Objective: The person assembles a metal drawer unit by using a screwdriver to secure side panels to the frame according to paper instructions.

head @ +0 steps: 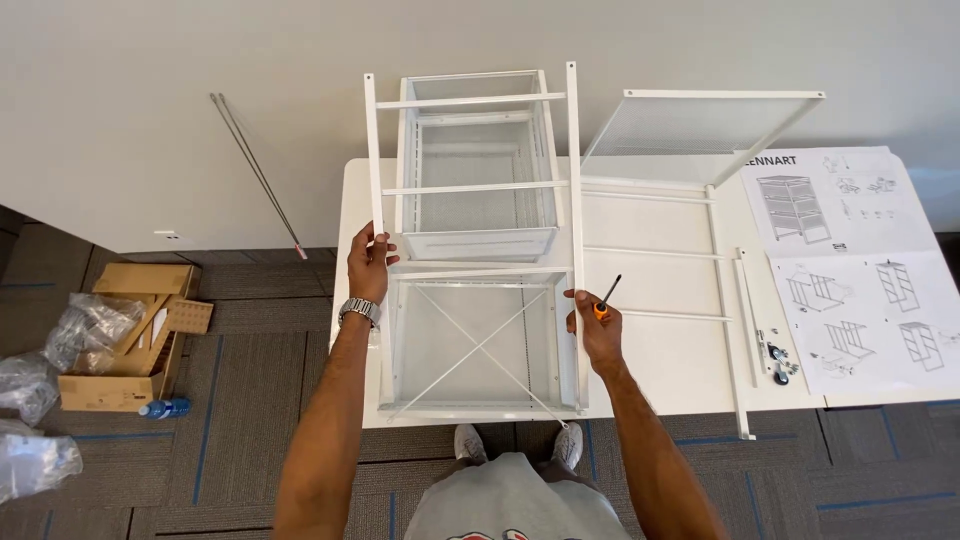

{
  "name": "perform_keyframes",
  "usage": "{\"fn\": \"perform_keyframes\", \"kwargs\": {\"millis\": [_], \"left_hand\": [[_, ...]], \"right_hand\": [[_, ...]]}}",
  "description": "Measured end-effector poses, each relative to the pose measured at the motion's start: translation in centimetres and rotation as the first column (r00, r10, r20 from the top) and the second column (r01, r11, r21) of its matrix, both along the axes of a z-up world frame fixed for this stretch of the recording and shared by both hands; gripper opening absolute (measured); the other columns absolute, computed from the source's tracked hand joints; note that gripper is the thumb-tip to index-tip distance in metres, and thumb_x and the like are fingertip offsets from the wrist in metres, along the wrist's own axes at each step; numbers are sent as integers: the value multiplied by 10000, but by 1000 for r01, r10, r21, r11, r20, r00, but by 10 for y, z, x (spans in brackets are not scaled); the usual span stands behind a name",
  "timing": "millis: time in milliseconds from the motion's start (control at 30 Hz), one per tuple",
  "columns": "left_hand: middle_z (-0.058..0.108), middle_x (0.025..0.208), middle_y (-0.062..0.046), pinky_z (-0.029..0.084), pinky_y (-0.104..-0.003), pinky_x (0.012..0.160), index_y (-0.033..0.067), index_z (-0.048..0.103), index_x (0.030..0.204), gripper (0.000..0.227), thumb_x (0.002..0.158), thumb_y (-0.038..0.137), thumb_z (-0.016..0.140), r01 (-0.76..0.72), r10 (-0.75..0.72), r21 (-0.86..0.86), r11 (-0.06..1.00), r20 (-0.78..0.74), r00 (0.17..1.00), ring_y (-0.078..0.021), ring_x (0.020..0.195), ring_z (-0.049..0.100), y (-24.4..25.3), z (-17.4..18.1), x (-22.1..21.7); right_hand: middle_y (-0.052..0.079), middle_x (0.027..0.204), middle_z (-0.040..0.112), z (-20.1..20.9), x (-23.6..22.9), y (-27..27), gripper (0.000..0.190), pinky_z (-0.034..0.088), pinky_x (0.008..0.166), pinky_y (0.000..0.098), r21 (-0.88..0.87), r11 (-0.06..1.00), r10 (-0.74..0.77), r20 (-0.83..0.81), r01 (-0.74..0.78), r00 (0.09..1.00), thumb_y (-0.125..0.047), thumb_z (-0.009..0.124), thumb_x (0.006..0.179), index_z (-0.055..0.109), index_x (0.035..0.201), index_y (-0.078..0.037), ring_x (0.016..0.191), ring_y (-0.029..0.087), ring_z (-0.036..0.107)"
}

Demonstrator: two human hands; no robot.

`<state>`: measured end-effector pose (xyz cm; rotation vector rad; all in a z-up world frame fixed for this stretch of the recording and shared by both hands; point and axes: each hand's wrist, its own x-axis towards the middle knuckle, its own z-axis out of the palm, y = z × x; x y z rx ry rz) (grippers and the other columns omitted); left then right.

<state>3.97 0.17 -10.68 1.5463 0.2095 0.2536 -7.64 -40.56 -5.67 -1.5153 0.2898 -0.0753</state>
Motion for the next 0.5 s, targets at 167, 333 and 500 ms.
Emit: {"fn": "perform_keyframes", "kwargs": {"millis": [167, 333, 500], "left_hand": [[705, 1140, -107, 697, -305, 838, 41, 518, 1563, 390, 1213, 213, 504, 54, -55, -11, 998, -43, 998, -169, 962, 728, -6, 9, 4], [750, 1083, -105, 705, -287, 770, 63, 518, 1545, 390, 1199, 240, 551, 80, -83, -39, 996, -77, 994, -154, 885, 747, -4, 3, 8], [754, 1073, -126, 724, -298, 752, 46, 490, 1550, 407, 1188, 215, 573, 81, -87, -69, 994, -77, 993, -168, 855, 759, -5, -12, 12]], "right_hand": [[109, 797, 776, -16, 1, -18, 362, 517, 615, 283, -107, 993, 44, -90, -54, 995, -412, 655, 1158, 816, 1245, -99, 653, 132, 633], [80, 867, 770, -33, 11, -31, 356, 549, 623, 289, -175, 981, 67, -121, -88, 990, -419, 716, 1129, 821, 1277, -112, 652, 114, 628], [80, 899, 774, -45, 13, -30, 410, 552, 646, 313, -255, 963, 39, -185, -86, 982, -434, 809, 1074, 802, 1272, -75, 681, 129, 622]]}}
